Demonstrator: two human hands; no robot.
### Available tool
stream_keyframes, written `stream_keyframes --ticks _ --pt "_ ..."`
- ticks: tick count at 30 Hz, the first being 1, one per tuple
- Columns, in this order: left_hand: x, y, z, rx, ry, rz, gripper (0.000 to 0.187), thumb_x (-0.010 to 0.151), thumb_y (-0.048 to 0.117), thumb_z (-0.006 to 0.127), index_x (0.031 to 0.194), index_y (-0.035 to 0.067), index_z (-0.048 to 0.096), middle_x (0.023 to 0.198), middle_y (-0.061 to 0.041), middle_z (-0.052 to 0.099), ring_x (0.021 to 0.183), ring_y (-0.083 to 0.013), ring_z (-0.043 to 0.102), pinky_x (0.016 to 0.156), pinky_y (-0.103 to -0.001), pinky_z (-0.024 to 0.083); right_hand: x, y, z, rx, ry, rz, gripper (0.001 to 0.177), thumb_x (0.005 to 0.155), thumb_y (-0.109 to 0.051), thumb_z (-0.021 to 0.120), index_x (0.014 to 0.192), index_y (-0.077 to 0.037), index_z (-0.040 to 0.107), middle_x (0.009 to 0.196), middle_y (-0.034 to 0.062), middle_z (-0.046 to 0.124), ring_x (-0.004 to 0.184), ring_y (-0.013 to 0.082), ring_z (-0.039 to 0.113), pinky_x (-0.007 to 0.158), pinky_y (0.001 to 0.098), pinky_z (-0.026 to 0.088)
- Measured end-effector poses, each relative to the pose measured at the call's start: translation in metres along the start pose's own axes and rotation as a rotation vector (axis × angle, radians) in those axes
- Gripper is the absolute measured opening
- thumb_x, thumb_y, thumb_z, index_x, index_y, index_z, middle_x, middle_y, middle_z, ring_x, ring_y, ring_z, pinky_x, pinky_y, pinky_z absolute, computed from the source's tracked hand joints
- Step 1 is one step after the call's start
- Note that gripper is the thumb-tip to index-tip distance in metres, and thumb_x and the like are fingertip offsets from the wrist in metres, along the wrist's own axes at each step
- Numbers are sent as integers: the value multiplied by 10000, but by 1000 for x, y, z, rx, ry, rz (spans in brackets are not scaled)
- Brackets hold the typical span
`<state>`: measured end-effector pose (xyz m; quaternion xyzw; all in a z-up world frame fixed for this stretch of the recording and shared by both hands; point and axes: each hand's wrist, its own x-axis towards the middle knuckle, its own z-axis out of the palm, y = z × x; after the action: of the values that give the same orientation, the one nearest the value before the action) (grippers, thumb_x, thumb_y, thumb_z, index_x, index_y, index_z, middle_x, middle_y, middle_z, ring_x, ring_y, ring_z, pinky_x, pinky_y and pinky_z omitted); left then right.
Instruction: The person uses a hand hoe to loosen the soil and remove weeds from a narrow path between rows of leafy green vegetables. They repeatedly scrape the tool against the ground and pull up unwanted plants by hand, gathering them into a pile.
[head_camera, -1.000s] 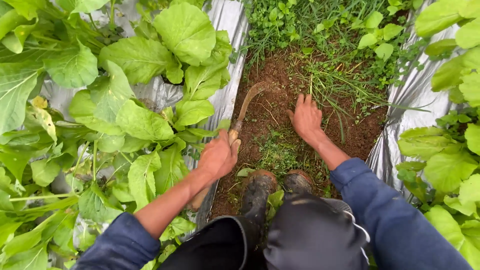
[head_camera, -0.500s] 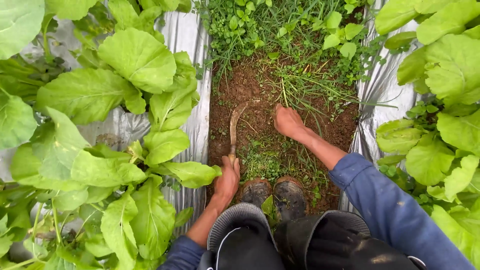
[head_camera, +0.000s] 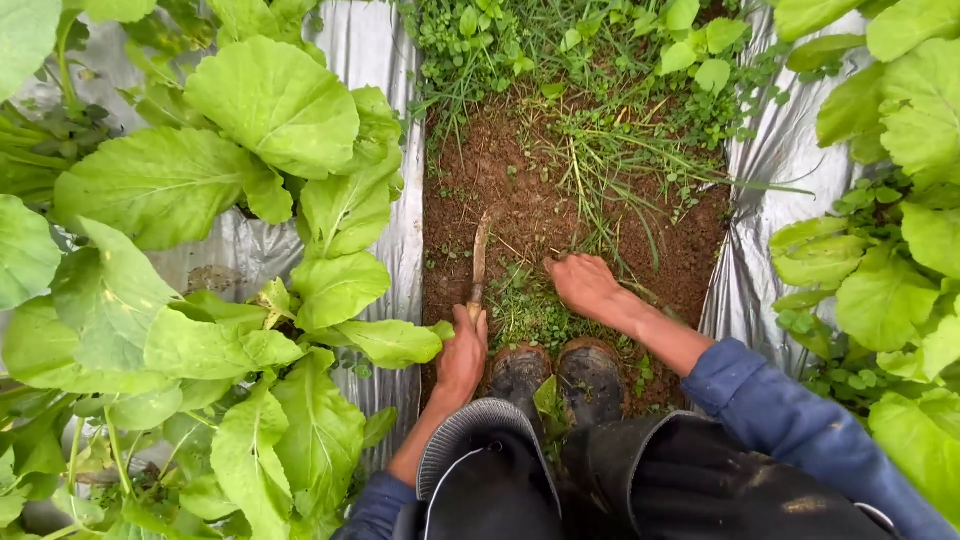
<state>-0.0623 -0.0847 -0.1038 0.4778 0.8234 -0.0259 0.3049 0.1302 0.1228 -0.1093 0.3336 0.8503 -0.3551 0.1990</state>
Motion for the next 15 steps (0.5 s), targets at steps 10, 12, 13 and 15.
stream_keyframes --ticks 10,12,13,15 --pt "-39 0 -21 -268 -205 -240 563 1050 583 332 1285 84 445 959 -258 726 930 -429 737 879 -595 544 -17 -11 3 -306 81 12 253 871 -37 559 960 -22 796 848 212 759 846 342 765 711 465 621" --pt "-30 2 -23 -295 -106 -235 509 1066 552 346 1187 85 508 941 -269 724 897 -425 743 849 -585 555 -17 -6 18 -309 79 34 264 865 -54 583 1012 -34 801 900 222 768 894 347 764 737 465 623" --pt "-23 1 -24 -242 48 -139 416 1091 411 366 968 82 589 729 -190 679 668 -332 673 701 -453 532 -14 1 28 -296 73 54 289 862 -80 604 1090 -30 774 947 217 756 915 363 750 743 480 615" --pt "-9 -4 -17 -187 225 -53 501 1116 270 387 749 79 671 518 -111 633 438 -239 601 552 -321 507 5 21 44 -293 82 56 342 858 -106 625 1168 -26 747 995 211 743 936 379 737 748 495 607"
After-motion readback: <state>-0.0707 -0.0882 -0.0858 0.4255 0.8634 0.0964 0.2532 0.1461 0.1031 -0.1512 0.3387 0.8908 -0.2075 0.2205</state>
